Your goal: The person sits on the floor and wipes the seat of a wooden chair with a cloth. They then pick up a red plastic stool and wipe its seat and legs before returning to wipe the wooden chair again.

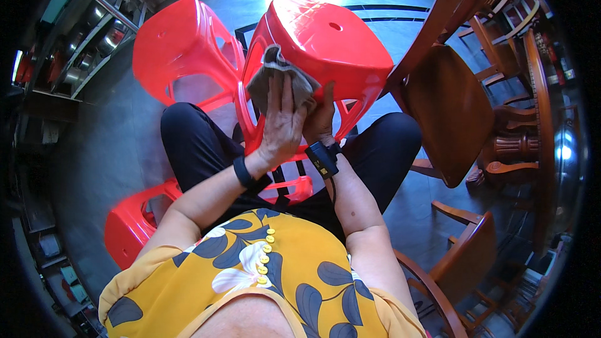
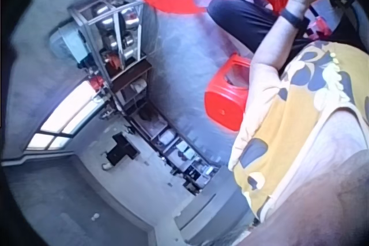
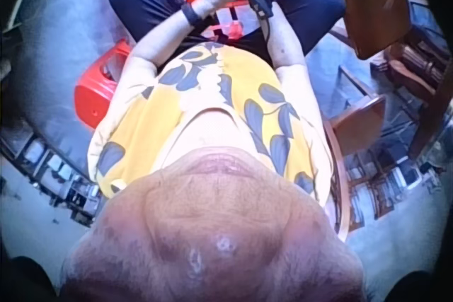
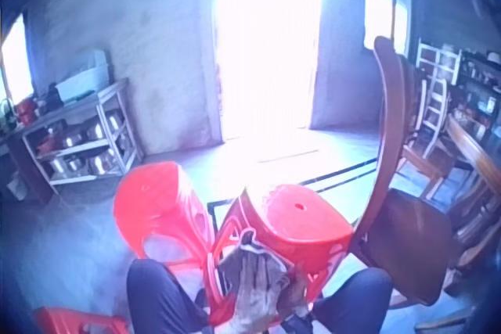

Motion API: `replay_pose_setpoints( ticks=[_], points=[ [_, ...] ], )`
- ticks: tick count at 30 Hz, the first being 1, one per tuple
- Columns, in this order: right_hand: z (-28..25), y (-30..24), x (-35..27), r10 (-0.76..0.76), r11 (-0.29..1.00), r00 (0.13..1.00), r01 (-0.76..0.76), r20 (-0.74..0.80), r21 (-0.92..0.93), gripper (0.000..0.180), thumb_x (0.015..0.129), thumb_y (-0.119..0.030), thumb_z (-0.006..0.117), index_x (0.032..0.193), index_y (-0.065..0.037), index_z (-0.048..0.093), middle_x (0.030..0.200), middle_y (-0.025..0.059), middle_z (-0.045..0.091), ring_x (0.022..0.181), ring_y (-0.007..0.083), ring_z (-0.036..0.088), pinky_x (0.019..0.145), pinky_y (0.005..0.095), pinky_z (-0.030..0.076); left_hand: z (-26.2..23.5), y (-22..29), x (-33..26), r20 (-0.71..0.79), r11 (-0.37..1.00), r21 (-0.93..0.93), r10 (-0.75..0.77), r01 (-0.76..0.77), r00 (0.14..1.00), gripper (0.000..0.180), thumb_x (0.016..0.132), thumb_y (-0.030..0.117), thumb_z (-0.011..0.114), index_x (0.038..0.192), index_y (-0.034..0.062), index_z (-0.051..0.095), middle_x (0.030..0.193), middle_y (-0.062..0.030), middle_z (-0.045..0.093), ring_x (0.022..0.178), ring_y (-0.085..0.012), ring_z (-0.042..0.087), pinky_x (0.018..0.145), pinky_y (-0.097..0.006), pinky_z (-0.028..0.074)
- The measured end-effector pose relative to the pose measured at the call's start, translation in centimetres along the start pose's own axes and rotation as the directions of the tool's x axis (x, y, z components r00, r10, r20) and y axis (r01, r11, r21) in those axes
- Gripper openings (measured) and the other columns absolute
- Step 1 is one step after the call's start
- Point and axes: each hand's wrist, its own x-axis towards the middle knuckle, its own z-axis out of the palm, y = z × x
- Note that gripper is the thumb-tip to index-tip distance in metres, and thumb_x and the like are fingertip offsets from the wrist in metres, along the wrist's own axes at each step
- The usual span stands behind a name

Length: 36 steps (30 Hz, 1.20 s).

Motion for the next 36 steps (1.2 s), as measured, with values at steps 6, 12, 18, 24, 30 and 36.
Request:
replay_pose_setpoints(
  ticks=[6,12,18,24,30,36],
  points=[
    [1.2,0.4,-0.4,-0.118,0.983,0.982,0.094,-0.15,-0.161,0.073,0.09,-0.06,0.061,0.139,-0.009,0.045,0.134,0.0099,0.058,0.125,0.0259,0.054,0.105,0.0437,0.043,2.0,-6.8,4.7,-0.126,0.996,0.032,0.086,-0.083,0.988,0.053,0.104,0.021,0.038,0.15,-0.0026,0.024,0.157,-0.0284,0.02,0.145,-0.0503,0.016,0.119,-0.055,0.014],
    [1.6,0.9,-1.2,-0.1,0.987,0.983,0.079,-0.152,-0.139,0.072,0.091,-0.059,0.061,0.14,-0.011,0.042,0.136,0.009,0.055,0.126,0.0286,0.051,0.104,0.0472,0.043,2.3,-15.4,12.9,0.159,0.794,-0.46,-0.368,0.399,0.916,0.067,0.103,0.047,0.027,0.154,0.0038,0.022,0.155,-0.0229,0.026,0.142,-0.0373,0.026,0.117,-0.044,0.024],
    [2.0,1.8,-2.8,-0.06,0.994,0.986,0.044,-0.158,-0.102,0.065,0.093,-0.055,0.06,0.134,-0.006,0.049,0.132,0.0103,0.058,0.121,0.0281,0.055,0.105,0.0429,0.042,1.3,-19.1,15.8,0.577,0.304,-0.51,-0.573,0.805,0.582,0.083,0.096,0.072,0.03,0.144,0.0051,0.042,0.127,-0.019,0.058,0.105,-0.0281,0.062,0.082,-0.047,0.055],
    [1.8,2.5,-3.3,-0.139,0.97,0.957,0.079,-0.254,-0.23,0.061,0.093,-0.052,0.062,0.13,-0.005,0.052,0.125,0.0122,0.062,0.116,0.0271,0.059,0.1,0.0422,0.047,1.9,-22.3,14.1,0.436,0.396,-0.625,-0.539,0.673,0.721,0.069,0.101,0.06,0.033,0.134,0.003,0.056,0.118,-0.0124,0.063,0.103,-0.0203,0.059,0.091,-0.034,0.048],
    [1.7,2.5,-1.6,-0.273,0.95,0.928,0.218,-0.255,-0.224,0.067,0.093,-0.059,0.056,0.131,-0.005,0.05,0.128,0.0126,0.059,0.115,0.0284,0.058,0.097,0.0428,0.049,2.0,-21.5,12.3,0.249,0.464,-0.722,-0.517,0.513,0.819,0.057,0.105,0.049,0.032,0.127,0.0038,0.059,0.11,-0.0087,0.065,0.098,-0.016,0.058,0.089,-0.031,0.048],
    [0.8,1.9,1.7,-0.308,0.949,0.907,0.274,-0.286,-0.155,0.065,0.097,-0.061,0.046,0.122,-0.002,0.055,0.114,0.0127,0.065,0.101,0.0266,0.064,0.092,0.0397,0.052,1.2,-21.4,12.5,0.2,0.465,-0.685,-0.62,0.561,0.758,0.062,0.102,0.059,0.035,0.132,0.0092,0.056,0.106,-0.0087,0.065,0.092,-0.0151,0.062,0.081,-0.03,0.052]
  ],
)
